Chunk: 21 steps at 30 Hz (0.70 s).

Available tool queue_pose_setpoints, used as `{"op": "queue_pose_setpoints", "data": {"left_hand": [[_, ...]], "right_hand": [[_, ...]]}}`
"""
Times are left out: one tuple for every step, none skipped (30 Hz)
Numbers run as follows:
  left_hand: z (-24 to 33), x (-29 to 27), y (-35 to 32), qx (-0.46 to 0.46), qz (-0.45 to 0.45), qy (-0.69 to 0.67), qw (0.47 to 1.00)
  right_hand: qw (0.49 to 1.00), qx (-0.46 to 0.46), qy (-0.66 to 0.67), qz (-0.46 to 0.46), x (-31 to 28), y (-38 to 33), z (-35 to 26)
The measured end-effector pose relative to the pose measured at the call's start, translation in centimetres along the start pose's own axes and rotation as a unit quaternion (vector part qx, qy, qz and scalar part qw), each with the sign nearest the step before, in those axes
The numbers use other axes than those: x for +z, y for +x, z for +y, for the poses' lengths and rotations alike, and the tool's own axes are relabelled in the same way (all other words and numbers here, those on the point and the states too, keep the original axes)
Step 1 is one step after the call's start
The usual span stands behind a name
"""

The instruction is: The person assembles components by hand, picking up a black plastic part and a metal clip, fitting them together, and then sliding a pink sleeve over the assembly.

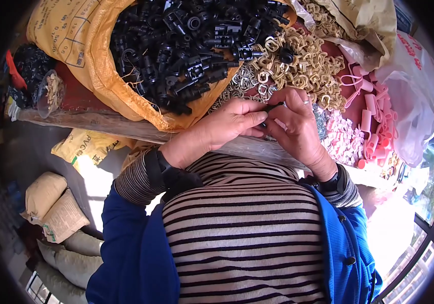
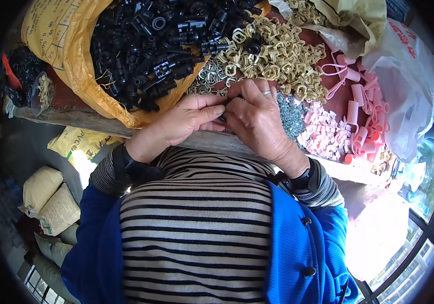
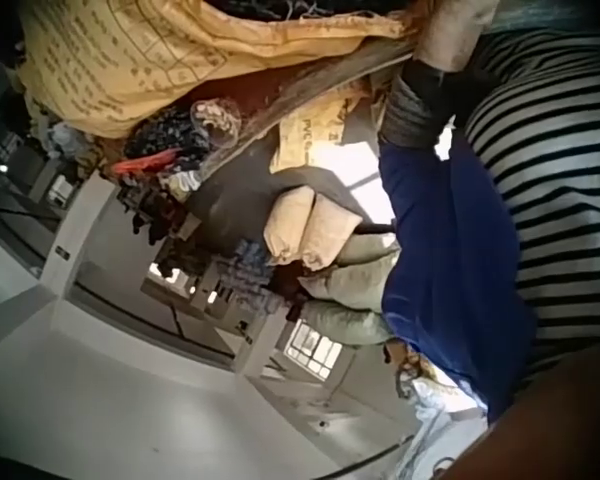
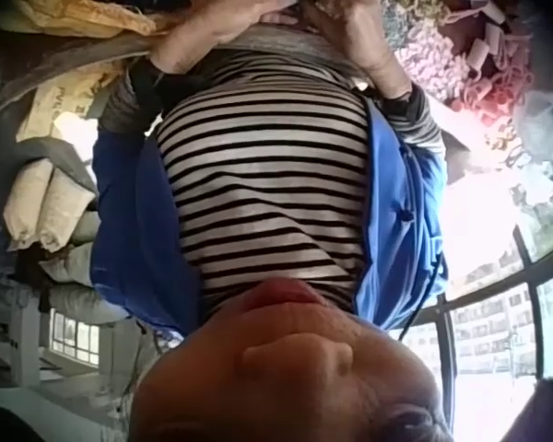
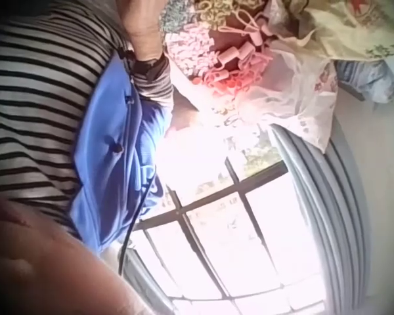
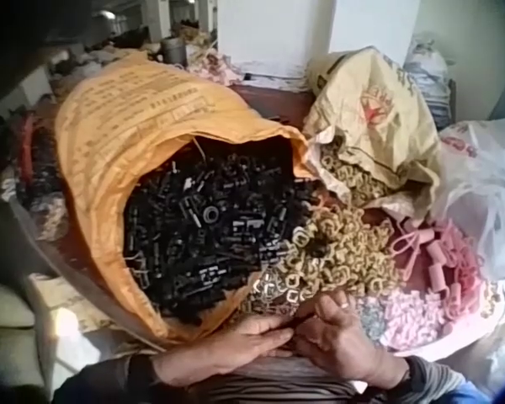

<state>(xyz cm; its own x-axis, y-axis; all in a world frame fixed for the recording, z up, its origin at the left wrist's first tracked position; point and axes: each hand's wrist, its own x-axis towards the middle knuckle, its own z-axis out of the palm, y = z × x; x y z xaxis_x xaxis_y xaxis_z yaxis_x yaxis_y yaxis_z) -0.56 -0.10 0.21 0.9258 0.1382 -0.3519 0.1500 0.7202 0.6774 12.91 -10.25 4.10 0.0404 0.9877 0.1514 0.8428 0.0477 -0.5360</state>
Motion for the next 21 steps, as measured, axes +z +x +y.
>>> {"op": "queue_pose_setpoints", "data": {"left_hand": [[-0.1,-0.2,0.0,-0.006,-0.001,0.021,1.000],[-0.2,-0.5,0.1,-0.011,-0.002,0.043,0.999],[-0.2,-0.7,0.0,-0.016,-0.003,0.064,0.998],[-0.2,-0.9,-0.1,-0.014,-0.003,0.064,0.998],[-0.1,-1.2,-0.4,-0.018,-0.002,0.026,1.000],[-0.1,-1.5,-0.6,-0.022,-0.001,-0.012,1.000],[0.0,-1.8,-0.9,-0.026,0.001,-0.051,0.998],[0.1,-2.1,-1.2,-0.024,0.002,-0.051,0.998],[0.4,-2.5,-1.5,0.006,0.028,-0.063,0.998],[0.6,-2.9,-1.8,0.037,0.053,-0.074,0.995],[0.6,-3.2,-2.2,0.067,0.083,-0.087,0.990],[0.5,-3.5,-2.7,0.070,0.090,-0.089,0.989],[0.6,-3.4,-2.8,0.082,0.094,-0.102,0.987],[0.6,-3.4,-2.9,0.093,0.098,-0.115,0.984],[0.6,-3.3,-3.0,0.103,0.102,-0.128,0.981],[0.5,-3.6,-3.2,0.108,0.105,-0.128,0.980],[0.3,-3.9,-3.1,0.114,0.101,-0.134,0.979],[0.1,-4.1,-3.1,0.119,0.096,-0.141,0.978],[-0.2,-4.3,-3.0,0.123,0.091,-0.148,0.977],[-0.4,-4.4,-3.0,0.124,0.092,-0.149,0.977],[-0.4,-4.5,-2.9,0.123,0.100,-0.153,0.975]], "right_hand": [[1.000,0.001,-0.001,-0.001,0.1,0.1,0.0],[1.000,-0.002,-0.006,-0.005,0.2,0.3,-0.1],[1.000,-0.005,-0.011,-0.009,0.4,0.6,-0.2],[1.000,-0.010,-0.016,-0.013,0.5,0.8,-0.2],[1.000,-0.011,-0.017,-0.014,0.7,1.1,0.0],[0.999,-0.022,0.036,0.008,1.0,1.3,0.3],[0.995,-0.033,0.089,0.029,1.3,1.6,0.5],[0.988,-0.044,0.142,0.049,1.5,2.0,0.7],[0.988,-0.047,0.142,0.048,1.5,2.3,0.8],[0.994,-0.053,0.078,0.059,1.5,2.6,0.9],[0.996,-0.061,0.017,0.069,1.8,3.0,0.9],[0.994,-0.069,-0.043,0.078,2.1,3.4,0.9],[0.993,-0.070,-0.046,0.079,2.6,3.5,1.2],[0.991,-0.061,-0.115,0.043,3.7,3.3,1.9],[0.982,-0.052,-0.183,0.006,4.8,3.0,2.6],[0.967,-0.048,-0.247,-0.031,5.4,3.4,2.7],[0.967,-0.053,-0.247,-0.031,5.6,3.6,2.9],[0.966,-0.057,-0.247,-0.049,5.6,3.7,3.1],[0.965,-0.060,-0.248,-0.068,5.6,3.7,3.4],[0.963,-0.062,-0.248,-0.087,5.5,3.5,3.7],[0.963,-0.065,-0.248,-0.087,5.4,3.6,3.9]]}}
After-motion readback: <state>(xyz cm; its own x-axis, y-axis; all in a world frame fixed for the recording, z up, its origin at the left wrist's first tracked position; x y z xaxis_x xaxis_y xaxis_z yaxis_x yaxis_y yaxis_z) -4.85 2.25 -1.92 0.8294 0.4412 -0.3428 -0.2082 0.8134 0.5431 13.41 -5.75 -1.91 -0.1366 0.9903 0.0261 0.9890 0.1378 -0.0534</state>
